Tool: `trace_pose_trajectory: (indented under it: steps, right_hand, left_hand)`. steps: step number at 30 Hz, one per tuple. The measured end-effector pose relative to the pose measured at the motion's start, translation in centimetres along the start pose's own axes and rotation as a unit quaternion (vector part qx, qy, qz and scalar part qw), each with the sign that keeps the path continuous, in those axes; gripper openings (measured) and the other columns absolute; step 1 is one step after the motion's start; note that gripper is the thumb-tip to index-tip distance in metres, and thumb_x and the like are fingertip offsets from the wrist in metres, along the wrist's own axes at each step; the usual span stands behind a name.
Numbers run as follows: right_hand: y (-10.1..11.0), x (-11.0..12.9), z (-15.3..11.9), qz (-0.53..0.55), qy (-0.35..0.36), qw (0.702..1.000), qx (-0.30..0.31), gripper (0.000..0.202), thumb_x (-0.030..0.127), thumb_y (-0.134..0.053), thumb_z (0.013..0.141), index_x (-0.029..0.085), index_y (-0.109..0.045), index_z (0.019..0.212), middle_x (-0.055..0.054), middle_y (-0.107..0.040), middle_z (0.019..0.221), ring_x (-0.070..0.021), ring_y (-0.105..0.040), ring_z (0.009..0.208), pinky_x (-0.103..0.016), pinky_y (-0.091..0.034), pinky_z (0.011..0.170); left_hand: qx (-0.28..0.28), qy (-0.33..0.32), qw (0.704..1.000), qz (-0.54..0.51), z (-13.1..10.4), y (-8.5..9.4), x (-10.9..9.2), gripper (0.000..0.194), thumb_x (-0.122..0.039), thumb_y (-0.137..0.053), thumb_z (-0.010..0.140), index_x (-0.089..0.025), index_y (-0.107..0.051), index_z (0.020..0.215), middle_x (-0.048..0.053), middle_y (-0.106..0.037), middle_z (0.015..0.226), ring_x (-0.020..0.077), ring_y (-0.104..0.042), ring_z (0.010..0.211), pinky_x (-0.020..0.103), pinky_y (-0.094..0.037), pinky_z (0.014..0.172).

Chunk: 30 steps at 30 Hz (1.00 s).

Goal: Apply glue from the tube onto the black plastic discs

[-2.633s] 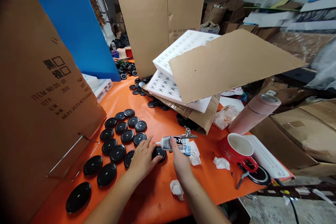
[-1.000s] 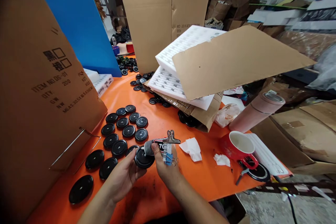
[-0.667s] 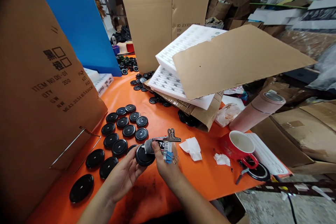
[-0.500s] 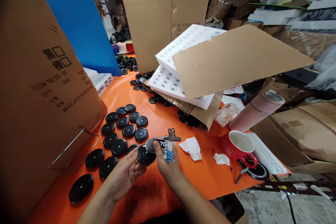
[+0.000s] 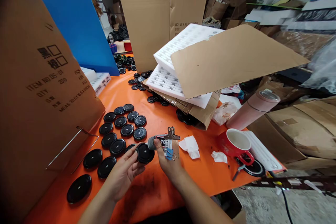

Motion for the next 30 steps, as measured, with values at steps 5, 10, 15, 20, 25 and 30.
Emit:
trace_pose_trajectory:
  steps: [5, 10, 15, 20, 25, 30]
  right_hand:
    - [0.5, 1.7, 0.1, -0.106, 0.094, 0.99, 0.022, 0.022, 0.039, -0.053, 0.084, 0.021, -0.064, 0.078, -0.005, -0.066, 0.079, -0.0221, -0.06, 0.079, -0.038, -0.044, 0.078]
    - [0.8, 2.8, -0.1, -0.162, 0.134, 0.976, 0.049, 0.02, 0.038, -0.052, 0.085, 0.023, -0.065, 0.08, -0.005, -0.067, 0.082, -0.0219, -0.06, 0.083, -0.041, -0.041, 0.086]
    - [0.6, -0.1, 0.2, -0.078, -0.023, 0.993, 0.082, 0.028, 0.047, -0.055, 0.08, 0.02, -0.064, 0.081, -0.007, -0.068, 0.083, -0.0227, -0.062, 0.082, -0.038, -0.047, 0.078]
    - [3.9, -3.3, 2.4, 0.026, -0.152, 0.987, 0.041, 0.039, 0.055, -0.06, 0.07, 0.019, -0.064, 0.084, -0.007, -0.07, 0.086, -0.0222, -0.064, 0.082, -0.035, -0.05, 0.074]
    - [11.0, -3.7, 4.7, -0.067, -0.139, 0.988, 0.006, 0.04, 0.052, -0.068, 0.061, 0.016, -0.062, 0.077, -0.006, -0.068, 0.077, -0.0223, -0.062, 0.072, -0.035, -0.048, 0.069]
    - [14.5, -3.3, 4.8, -0.196, -0.105, 0.975, -0.015, 0.033, 0.051, -0.062, 0.068, 0.019, -0.06, 0.074, -0.004, -0.065, 0.073, -0.0211, -0.058, 0.071, -0.033, -0.042, 0.068]
  left_hand:
    - [-0.036, -0.053, 0.997, 0.03, -0.2, 0.6, -1.1, 0.051, -0.029, -0.072, 0.067, -0.022, -0.055, 0.116, 0.008, -0.059, 0.113, 0.0161, -0.06, 0.087, 0.026, -0.05, 0.07]
    - [-0.043, -0.091, 0.994, 0.05, 0.1, 0.8, -1.5, 0.056, -0.029, -0.074, 0.064, -0.022, -0.055, 0.116, 0.009, -0.057, 0.12, 0.0224, -0.056, 0.104, 0.029, -0.05, 0.077]
    - [-0.06, -0.089, 0.994, 0.037, 0.6, 1.8, -1.3, 0.057, -0.03, -0.075, 0.062, -0.022, -0.056, 0.115, 0.008, -0.059, 0.117, 0.0222, -0.057, 0.104, 0.028, -0.051, 0.078]
    - [-0.047, -0.046, 0.998, 0.001, 1.7, 2.4, -0.1, 0.057, -0.029, -0.075, 0.064, -0.024, -0.054, 0.117, 0.005, -0.061, 0.113, 0.0159, -0.061, 0.092, 0.025, -0.052, 0.074]
    - [-0.003, 0.003, 1.0, -0.003, 2.3, 2.2, 1.9, 0.055, -0.029, -0.074, 0.066, -0.024, -0.054, 0.117, 0.006, -0.059, 0.115, 0.0134, -0.062, 0.082, 0.025, -0.052, 0.07]
    - [0.042, 0.028, 0.999, -0.001, 2.4, 1.9, 3.4, 0.052, -0.03, -0.074, 0.066, -0.023, -0.056, 0.115, 0.007, -0.062, 0.112, 0.014, -0.063, 0.078, 0.024, -0.051, 0.067]
Point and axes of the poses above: each hand's wrist, its own z-axis towards the middle knuckle, its own y-axis out of the back of the hand, x = y × z, the point moved 9 cm from there along z, towards the middle knuckle
